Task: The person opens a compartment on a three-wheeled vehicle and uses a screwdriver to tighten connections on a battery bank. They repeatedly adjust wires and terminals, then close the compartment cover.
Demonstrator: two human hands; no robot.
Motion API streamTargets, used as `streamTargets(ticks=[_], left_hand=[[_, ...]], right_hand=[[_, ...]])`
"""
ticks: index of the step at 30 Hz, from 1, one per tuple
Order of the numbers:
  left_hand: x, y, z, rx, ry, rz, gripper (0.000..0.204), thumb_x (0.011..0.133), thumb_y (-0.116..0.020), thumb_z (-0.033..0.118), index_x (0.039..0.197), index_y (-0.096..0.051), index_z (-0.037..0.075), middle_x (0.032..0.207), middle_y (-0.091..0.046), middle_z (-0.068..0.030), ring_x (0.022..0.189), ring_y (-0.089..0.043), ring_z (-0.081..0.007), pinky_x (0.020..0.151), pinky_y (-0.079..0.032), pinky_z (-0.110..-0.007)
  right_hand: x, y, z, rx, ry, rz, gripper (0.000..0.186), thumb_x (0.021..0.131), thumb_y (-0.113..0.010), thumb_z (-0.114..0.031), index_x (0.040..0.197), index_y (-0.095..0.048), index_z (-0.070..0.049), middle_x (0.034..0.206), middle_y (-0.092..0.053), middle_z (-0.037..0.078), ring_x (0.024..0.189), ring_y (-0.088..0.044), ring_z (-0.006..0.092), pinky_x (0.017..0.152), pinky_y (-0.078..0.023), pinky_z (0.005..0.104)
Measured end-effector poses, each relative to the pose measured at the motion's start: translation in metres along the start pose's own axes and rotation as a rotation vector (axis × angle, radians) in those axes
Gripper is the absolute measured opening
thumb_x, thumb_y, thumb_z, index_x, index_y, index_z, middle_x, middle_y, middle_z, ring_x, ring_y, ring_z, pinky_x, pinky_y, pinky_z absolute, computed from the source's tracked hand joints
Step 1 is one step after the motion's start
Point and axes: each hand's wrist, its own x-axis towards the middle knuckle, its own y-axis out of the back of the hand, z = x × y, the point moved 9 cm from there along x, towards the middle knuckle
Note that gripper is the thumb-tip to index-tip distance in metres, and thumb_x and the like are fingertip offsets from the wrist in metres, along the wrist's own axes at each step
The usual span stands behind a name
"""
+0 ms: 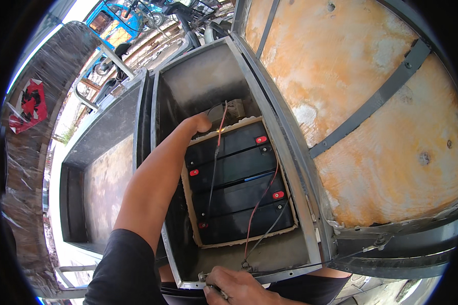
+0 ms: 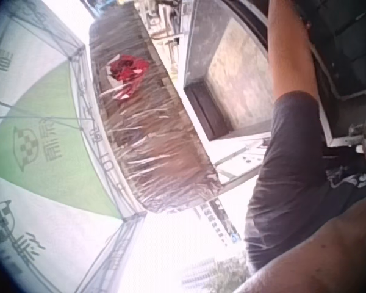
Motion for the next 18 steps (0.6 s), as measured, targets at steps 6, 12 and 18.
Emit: streamTargets(ticks=[6, 12, 18], left_hand=[[0.034, -0.042, 0.01, 0.148, -0.226, 0.044, 0.028, 0.082, -0.062, 0.014, 0.107, -0.074, 0.008, 0.11, -0.07, -0.0211, 0.104, -0.066, -0.0396, 0.085, -0.054, -0.046], [0.068, -0.067, -0.034, -0.196, 0.077, 0.013, 0.033, 0.085, -0.061, 0.023, 0.112, -0.072, 0.008, 0.112, -0.069, -0.0205, 0.106, -0.065, -0.0404, 0.084, -0.052, -0.049], [0.052, -0.051, -0.006, 0.027, -0.128, -0.061, 0.03, 0.084, -0.06, 0.021, 0.108, -0.072, 0.006, 0.106, -0.071, -0.0186, 0.103, -0.068, -0.0378, 0.081, -0.053, -0.048]], right_hand=[[0.001, -0.001, -0.001, 0.01, 0.044, -0.018, 0.01, 0.088, -0.062, -0.006, 0.09, -0.053, -0.003, 0.075, -0.05, 0.016, 0.064, -0.054, 0.0388, 0.056, -0.042, 0.046], [0.0, 0.002, -0.002, 0.053, 0.014, -0.009, 0.01, 0.087, -0.061, -0.005, 0.09, -0.052, -0.003, 0.075, -0.05, 0.016, 0.065, -0.054, 0.0399, 0.056, -0.041, 0.0469], [0.001, 0.005, -0.004, 0.034, 0.045, 0.014, 0.011, 0.087, -0.061, -0.006, 0.091, -0.052, -0.002, 0.075, -0.049, 0.017, 0.064, -0.054, 0.0401, 0.056, -0.041, 0.0476]])
